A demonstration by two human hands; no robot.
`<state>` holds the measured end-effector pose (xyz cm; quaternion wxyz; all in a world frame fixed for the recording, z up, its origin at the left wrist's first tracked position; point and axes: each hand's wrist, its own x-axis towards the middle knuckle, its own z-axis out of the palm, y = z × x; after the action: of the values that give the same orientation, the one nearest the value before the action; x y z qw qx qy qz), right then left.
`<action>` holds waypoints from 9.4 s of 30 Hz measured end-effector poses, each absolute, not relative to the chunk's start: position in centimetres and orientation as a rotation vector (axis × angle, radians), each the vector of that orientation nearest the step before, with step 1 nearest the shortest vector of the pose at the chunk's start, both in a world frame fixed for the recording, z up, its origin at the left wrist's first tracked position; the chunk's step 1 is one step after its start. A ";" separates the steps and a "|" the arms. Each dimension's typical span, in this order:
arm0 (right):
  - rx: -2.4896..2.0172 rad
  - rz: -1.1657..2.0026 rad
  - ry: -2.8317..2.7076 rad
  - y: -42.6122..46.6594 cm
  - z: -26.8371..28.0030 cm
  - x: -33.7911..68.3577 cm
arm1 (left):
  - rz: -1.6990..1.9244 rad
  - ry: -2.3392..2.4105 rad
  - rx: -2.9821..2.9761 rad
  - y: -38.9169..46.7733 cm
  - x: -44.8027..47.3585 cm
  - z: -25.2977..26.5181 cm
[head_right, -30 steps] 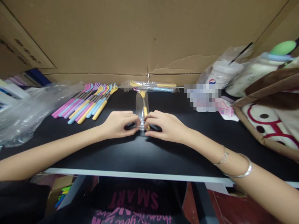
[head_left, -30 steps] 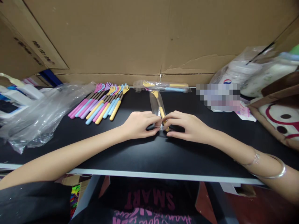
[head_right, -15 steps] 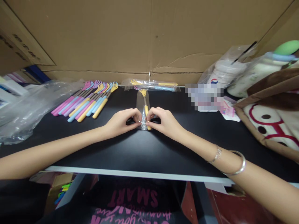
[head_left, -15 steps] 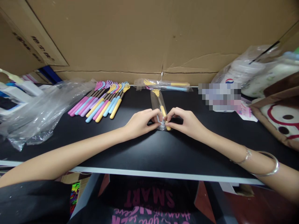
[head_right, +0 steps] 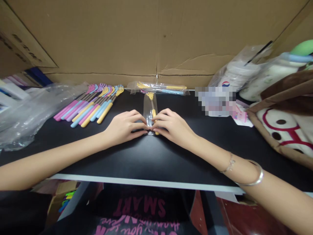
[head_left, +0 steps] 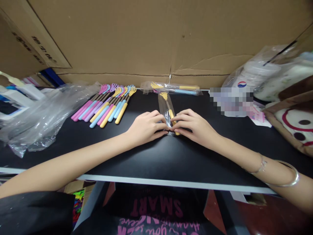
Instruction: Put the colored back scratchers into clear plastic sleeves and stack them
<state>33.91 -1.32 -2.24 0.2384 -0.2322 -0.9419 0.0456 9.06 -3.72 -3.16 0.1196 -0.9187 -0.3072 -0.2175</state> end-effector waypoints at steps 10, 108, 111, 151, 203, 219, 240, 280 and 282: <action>-0.555 0.531 -2.833 0.6 -1.3 36.9 | -0.554 -0.734 -2.856 -3.1 7.9 -2.7; -1.243 1.097 -1.740 2.8 -1.8 37.4 | -0.697 -1.629 -2.711 3.0 2.6 -2.7; -1.216 1.111 -1.740 2.7 -1.3 37.4 | -0.670 -1.647 -2.695 2.9 2.6 -2.4; -1.484 1.188 -2.129 4.4 0.2 40.6 | -0.476 -1.990 -2.693 1.8 2.0 0.1; -1.199 -0.261 -2.588 3.3 -1.1 39.0 | 0.063 -1.659 -2.337 0.7 3.1 0.2; -1.055 -0.189 -2.730 3.7 -1.2 39.3 | 0.042 -1.616 -2.295 0.9 2.9 0.0; -1.399 -0.223 -2.519 6.3 2.9 39.1 | -0.265 -1.769 -2.273 3.5 3.0 3.9; -1.206 -0.845 -2.521 9.9 0.9 37.6 | -0.251 -1.746 -2.110 7.8 1.7 2.7; -1.085 -0.854 -2.638 7.4 0.6 36.9 | -0.174 -1.802 -2.089 6.0 0.7 3.5</action>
<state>36.94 7.39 0.61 0.0817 -0.3632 -0.8830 -0.2859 0.74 6.01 3.54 0.1877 -0.7423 -0.6403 -0.0618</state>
